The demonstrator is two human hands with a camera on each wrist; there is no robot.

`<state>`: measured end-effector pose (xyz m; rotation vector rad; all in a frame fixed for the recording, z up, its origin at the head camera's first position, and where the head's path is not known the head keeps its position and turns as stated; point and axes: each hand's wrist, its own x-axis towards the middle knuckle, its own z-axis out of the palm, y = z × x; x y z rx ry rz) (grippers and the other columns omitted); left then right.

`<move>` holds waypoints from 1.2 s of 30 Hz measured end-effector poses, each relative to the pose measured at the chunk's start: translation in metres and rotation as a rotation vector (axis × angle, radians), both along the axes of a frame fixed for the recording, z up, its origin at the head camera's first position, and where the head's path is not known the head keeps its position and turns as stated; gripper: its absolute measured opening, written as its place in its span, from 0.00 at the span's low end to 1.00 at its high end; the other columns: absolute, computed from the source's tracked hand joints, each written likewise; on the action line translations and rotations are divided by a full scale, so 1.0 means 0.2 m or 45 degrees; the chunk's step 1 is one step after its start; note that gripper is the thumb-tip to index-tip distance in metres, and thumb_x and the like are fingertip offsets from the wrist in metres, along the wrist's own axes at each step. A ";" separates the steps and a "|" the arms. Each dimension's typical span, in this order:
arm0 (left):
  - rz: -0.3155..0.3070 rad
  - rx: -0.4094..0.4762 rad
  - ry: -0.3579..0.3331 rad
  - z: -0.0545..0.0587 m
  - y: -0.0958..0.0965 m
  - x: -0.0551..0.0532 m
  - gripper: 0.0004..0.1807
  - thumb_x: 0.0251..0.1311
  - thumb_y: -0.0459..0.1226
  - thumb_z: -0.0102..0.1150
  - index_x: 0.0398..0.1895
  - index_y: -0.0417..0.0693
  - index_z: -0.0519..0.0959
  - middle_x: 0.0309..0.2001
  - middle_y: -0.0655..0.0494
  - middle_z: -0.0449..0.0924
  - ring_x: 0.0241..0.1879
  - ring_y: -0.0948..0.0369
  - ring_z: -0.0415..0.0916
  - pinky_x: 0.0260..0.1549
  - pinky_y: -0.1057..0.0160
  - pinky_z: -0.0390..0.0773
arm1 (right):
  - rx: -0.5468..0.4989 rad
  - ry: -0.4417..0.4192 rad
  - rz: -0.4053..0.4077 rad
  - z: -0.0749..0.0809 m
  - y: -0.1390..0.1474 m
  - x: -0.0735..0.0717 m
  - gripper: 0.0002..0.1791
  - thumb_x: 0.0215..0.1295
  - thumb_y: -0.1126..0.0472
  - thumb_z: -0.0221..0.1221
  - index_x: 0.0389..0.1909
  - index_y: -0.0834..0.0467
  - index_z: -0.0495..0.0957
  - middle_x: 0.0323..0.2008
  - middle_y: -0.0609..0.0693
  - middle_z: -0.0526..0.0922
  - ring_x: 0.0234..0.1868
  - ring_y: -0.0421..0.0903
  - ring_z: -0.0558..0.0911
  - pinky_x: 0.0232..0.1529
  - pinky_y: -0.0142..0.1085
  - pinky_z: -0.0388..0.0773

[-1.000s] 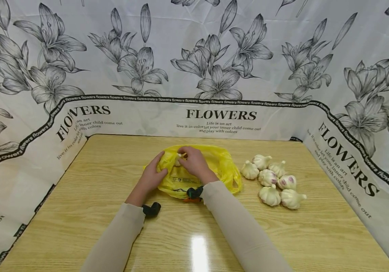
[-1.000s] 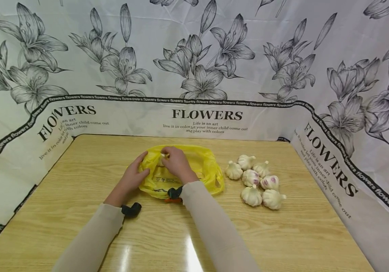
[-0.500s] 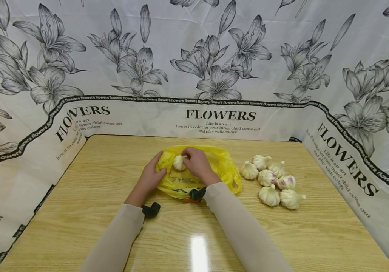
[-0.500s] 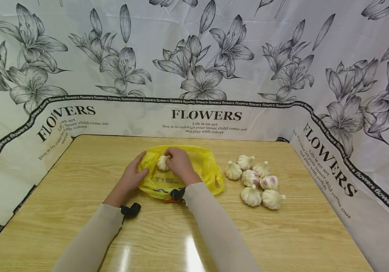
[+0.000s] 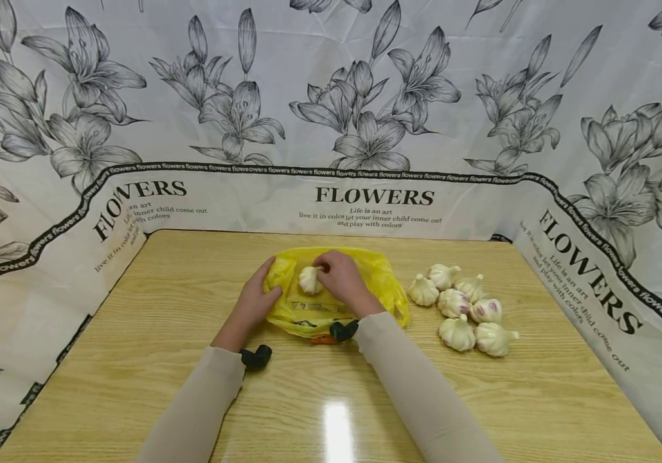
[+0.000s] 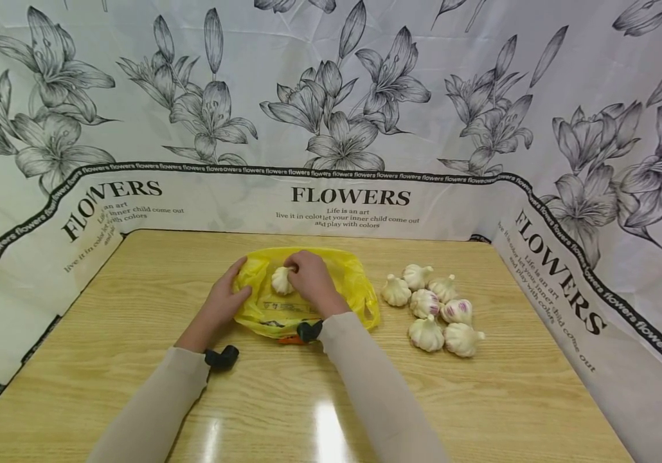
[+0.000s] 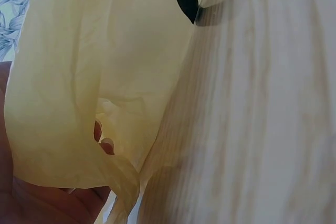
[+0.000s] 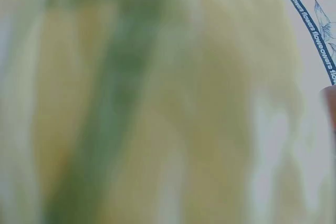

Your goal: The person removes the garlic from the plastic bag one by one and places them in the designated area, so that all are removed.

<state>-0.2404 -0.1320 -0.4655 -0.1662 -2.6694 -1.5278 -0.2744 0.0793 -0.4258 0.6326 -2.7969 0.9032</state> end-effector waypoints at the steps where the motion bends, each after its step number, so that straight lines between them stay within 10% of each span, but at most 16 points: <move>1: 0.001 -0.001 0.000 0.00 0.00 0.00 0.39 0.63 0.38 0.50 0.77 0.58 0.51 0.75 0.49 0.54 0.72 0.50 0.56 0.67 0.46 0.63 | -0.003 0.001 0.000 0.00 0.01 0.00 0.11 0.67 0.63 0.56 0.47 0.57 0.83 0.44 0.52 0.82 0.43 0.47 0.80 0.44 0.39 0.80; 36: 0.004 0.024 -0.015 -0.01 0.00 0.00 0.39 0.62 0.37 0.50 0.77 0.57 0.50 0.75 0.48 0.55 0.70 0.50 0.60 0.65 0.46 0.65 | -0.095 0.172 -0.032 0.11 0.24 0.17 0.11 0.66 0.64 0.57 0.45 0.59 0.84 0.43 0.51 0.83 0.41 0.47 0.83 0.43 0.40 0.82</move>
